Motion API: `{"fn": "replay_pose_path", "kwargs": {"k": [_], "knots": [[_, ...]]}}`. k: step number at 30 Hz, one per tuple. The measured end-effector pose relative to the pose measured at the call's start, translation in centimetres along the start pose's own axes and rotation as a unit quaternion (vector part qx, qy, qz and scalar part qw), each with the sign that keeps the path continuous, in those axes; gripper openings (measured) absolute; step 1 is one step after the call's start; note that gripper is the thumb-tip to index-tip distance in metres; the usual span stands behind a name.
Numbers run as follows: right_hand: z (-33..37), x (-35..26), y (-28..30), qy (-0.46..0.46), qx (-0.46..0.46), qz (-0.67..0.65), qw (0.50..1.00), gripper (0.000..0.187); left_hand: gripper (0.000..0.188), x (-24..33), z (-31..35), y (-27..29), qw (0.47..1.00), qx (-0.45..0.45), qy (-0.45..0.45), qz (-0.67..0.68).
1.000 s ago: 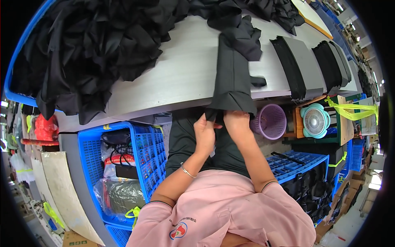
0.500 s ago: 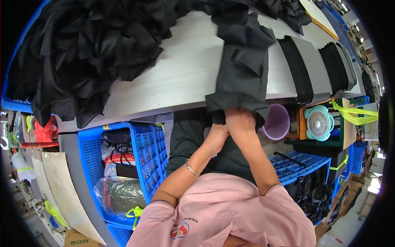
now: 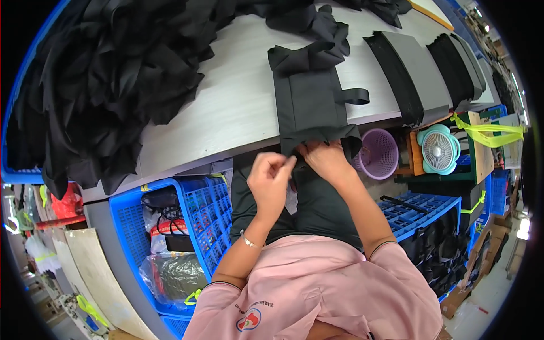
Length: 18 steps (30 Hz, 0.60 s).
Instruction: Inspecting and handling black fabric components at a workstation in a textile factory.
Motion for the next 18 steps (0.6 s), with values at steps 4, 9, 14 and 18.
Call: {"fn": "replay_pose_path", "kwargs": {"k": [4,9,14,18], "knots": [[-0.1,1.4,1.3,-0.102,-0.027,-0.074,0.992,0.020,0.016,0.7,1.8,1.5,0.987,-0.118,0.037,0.101],[4.4,-4.4,5.8,0.048,-0.080,-0.197,0.976,0.024,0.049,-1.1,-1.3,2.1,0.941,-0.110,0.227,0.225],[8.8,-2.6,11.5,-0.085,0.112,-0.566,0.812,0.006,0.046,-1.0,-0.9,0.9,0.937,-0.158,0.209,0.232],[9.0,2.7,12.8,-0.222,0.255,-0.288,0.896,0.012,0.044,-1.2,1.1,0.5,0.929,-0.217,0.205,0.221]]}}
Point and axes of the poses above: each hand's wrist, its own z-axis away from the middle knuckle, its own y-axis out of the back of the hand, x = y × z, the point moved 2 cm from there along -z, towards the middle knuckle, and after that the axes turned 1 degree about -z, right-handed, at the moved point
